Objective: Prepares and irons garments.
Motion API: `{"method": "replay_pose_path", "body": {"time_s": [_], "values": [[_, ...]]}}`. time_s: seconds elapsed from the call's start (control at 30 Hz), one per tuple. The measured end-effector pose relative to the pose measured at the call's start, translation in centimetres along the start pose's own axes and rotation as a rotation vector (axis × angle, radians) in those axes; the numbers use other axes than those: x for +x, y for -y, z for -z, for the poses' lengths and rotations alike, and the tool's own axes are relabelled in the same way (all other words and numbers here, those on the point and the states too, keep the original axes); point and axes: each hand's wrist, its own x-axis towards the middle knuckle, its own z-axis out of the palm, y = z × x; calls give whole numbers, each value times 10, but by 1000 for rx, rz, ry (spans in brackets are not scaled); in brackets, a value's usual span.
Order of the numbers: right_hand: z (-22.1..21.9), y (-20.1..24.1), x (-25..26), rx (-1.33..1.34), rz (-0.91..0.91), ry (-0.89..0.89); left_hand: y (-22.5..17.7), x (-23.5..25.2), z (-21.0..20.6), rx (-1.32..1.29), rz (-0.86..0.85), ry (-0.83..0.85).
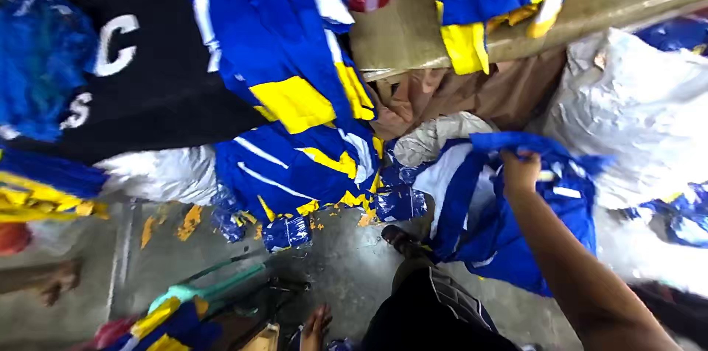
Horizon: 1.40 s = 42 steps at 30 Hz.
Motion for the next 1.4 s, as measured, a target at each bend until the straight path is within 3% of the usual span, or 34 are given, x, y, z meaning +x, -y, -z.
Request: {"method": "replay_pose_path", "body": {"time_s": [0.07,0.2,0.3,0.37,0.47,0.5,0.6,0.77,0.9,1.03,1.2,1.4], "values": [[-22,22,-82,-290,131,507,-26,-7,-21,-64,-172,65],[-34,46,-252,-451,402,1546,-88,-67,-43,-221,-306,326],[-31,36,-347,-505,668,2175,-72,-119,-43,-268,-310,351],[-24,27,-401,-639,747,2427,-36,-147,-38,-302,-403,261],[-13,3,-459,-649,874,2602,38,-191,-25,-286,-822,-13],[-11,-6,-474,-602,918,2653,63,-210,-23,-335,-885,-96],[0,-25,-516,-542,899,2773,127,-268,-28,-555,-930,-294],[19,-49,-570,-606,832,2854,196,-307,-44,-601,-1015,-629],[18,-62,-596,-698,817,2884,211,-324,-49,-484,-851,-925],[5,-63,-624,-746,807,2946,218,-323,-36,-448,-795,-1097],[-37,-52,-652,-679,869,3026,209,-306,0,-383,-744,-1242],[-103,-26,-690,-660,878,3147,193,-286,44,-199,-594,-1256]]}}
